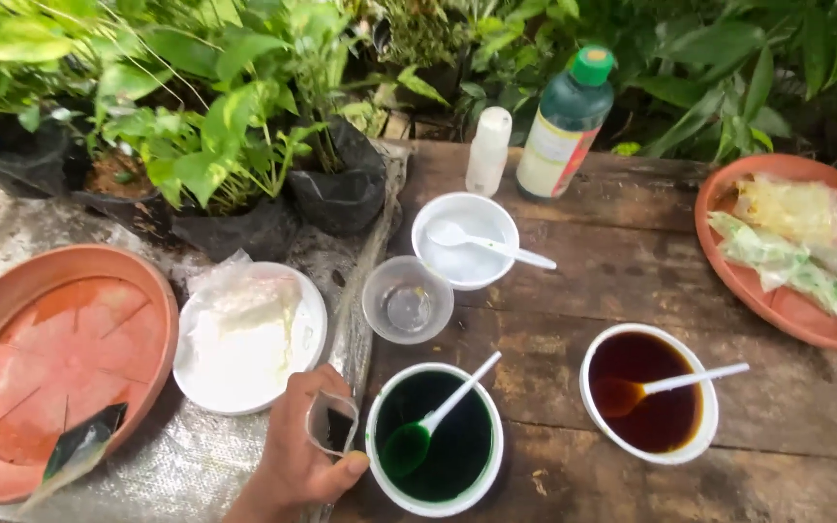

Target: The person pours a clear liquid from a small plastic cup into a white bowl containing a dark green liquid. They then use a white plastic spoon to stir the mixture in the bowl repeatedly.

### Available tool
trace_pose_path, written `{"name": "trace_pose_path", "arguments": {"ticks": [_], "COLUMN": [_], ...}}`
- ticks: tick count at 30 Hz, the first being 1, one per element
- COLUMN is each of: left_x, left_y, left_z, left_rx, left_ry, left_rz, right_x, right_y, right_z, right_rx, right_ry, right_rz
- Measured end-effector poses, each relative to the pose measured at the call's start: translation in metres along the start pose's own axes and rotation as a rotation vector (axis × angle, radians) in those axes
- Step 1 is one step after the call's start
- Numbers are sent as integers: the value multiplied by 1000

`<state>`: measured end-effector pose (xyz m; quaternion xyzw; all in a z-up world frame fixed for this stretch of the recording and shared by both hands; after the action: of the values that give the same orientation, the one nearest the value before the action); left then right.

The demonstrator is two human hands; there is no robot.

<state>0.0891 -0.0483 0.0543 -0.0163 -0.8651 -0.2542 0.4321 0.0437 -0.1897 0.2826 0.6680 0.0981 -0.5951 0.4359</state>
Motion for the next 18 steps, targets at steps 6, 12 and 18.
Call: {"name": "trace_pose_path", "arguments": {"ticks": [6, 12, 18], "left_x": [1, 5, 4], "left_y": [2, 5, 3], "left_z": [2, 5, 6], "left_rx": [-18, -23, -41], "left_ry": [56, 40, 5], "left_rz": [-22, -83, -26], "right_x": [43, 92, 199], "right_y": [6, -10, -6], "right_z": [1, -14, -29], "right_rx": [-32, -83, -251], "right_ry": [-11, 33, -616], "right_rz": [223, 481, 647]}}
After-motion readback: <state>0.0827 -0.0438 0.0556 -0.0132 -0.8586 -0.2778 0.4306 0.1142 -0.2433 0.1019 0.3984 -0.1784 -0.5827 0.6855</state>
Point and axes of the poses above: each hand's wrist, its own z-axis away from the middle knuckle, its own y-axis out of the back of the hand, x = y × z, the point moved 10 cm from there along -z, towards the middle knuckle, and after that the axes turned 10 degrees about -x, right-handed, at the moved point
